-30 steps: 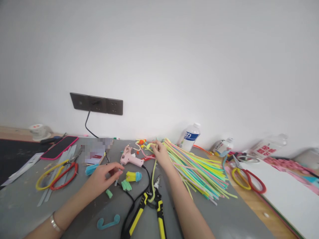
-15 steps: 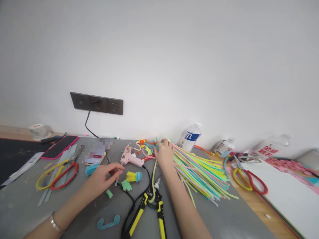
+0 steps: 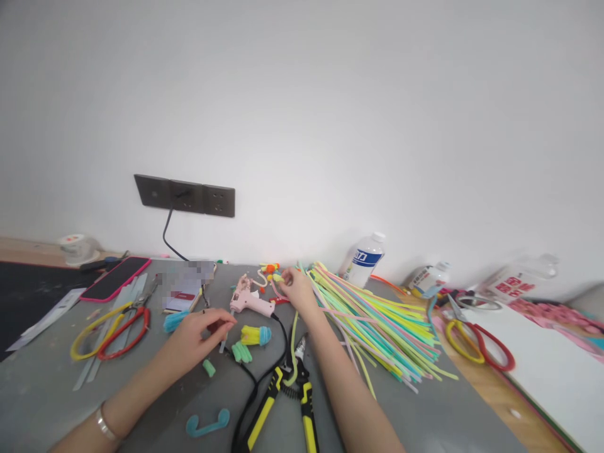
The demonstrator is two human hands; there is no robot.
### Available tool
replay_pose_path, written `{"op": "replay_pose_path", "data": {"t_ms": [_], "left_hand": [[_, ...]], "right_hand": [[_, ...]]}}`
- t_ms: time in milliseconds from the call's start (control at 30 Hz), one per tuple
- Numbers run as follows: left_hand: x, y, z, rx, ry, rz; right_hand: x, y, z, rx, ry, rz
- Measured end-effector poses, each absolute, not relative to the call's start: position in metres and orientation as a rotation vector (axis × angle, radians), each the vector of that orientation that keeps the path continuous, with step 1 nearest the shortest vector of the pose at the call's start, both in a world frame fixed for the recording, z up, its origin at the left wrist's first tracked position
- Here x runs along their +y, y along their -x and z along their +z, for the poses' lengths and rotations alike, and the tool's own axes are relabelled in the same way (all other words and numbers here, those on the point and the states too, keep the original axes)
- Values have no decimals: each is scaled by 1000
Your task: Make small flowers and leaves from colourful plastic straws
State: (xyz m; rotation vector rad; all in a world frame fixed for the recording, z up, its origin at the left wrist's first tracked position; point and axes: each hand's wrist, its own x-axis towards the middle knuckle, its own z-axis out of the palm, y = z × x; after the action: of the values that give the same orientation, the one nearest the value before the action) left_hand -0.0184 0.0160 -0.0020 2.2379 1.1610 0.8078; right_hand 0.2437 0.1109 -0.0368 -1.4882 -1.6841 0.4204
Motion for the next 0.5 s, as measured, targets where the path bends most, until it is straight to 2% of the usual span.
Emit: {"op": "replay_pose_path", "data": {"t_ms": [200, 500], "left_hand": [[18, 20, -3, 1209, -2205, 868], [17, 20, -2, 1200, -2189, 872]], "right_hand": [[111, -253, -32, -1437, 1330, 593], [102, -252, -22, -1378, 1208, 776]]}}
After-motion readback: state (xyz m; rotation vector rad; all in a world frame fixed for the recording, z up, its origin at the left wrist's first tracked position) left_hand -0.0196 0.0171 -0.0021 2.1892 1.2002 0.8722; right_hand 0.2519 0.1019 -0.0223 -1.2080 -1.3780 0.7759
